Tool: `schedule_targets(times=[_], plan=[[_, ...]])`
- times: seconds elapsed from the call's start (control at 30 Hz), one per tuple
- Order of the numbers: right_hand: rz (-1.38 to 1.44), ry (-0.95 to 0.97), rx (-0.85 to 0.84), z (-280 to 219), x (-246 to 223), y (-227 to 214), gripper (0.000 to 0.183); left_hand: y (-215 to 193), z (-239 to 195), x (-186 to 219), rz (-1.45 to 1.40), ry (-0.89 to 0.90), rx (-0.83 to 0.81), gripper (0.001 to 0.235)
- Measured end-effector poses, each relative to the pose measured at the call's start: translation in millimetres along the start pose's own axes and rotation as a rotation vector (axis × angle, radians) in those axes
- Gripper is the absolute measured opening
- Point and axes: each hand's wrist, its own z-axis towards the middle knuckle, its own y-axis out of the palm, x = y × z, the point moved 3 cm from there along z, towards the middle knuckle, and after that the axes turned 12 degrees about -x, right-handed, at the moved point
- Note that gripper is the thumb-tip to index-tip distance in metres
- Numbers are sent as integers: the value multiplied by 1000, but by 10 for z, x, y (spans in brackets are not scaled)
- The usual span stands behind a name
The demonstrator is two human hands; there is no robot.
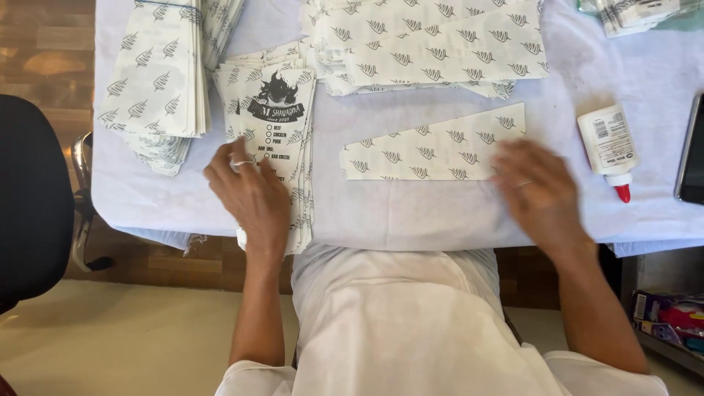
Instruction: Applying glue to paper sheets and folding them to assemble packaging materials.
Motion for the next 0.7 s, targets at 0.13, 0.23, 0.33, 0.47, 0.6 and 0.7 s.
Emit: schedule_targets(times=[0.13, 0.23, 0.33, 0.47, 0.6, 0.7], plan=[[-160, 148, 128, -529, 707, -313, 18, 204, -68, 490, -460, 349, -91, 27], [-574, 515, -115, -835, 1137, -335, 67, 395, -122, 908, -599, 644, -301, 25], [-235, 603, -187, -952, 1348, -289, 82, 542, -117, 1149, -456, 797, -353, 35], [267, 686, 192, -881, 1174, -387, 43, 644, -110, 1212, -334, 817, -338, 33], [999, 711, 668, -897, 985, -328, 47, 621, -67, 1200, -270, 856, -319, 27], [984, 634, 668, -831, 739, -153, 34, 694, -35, 1141, -363, 862, -398, 25]])
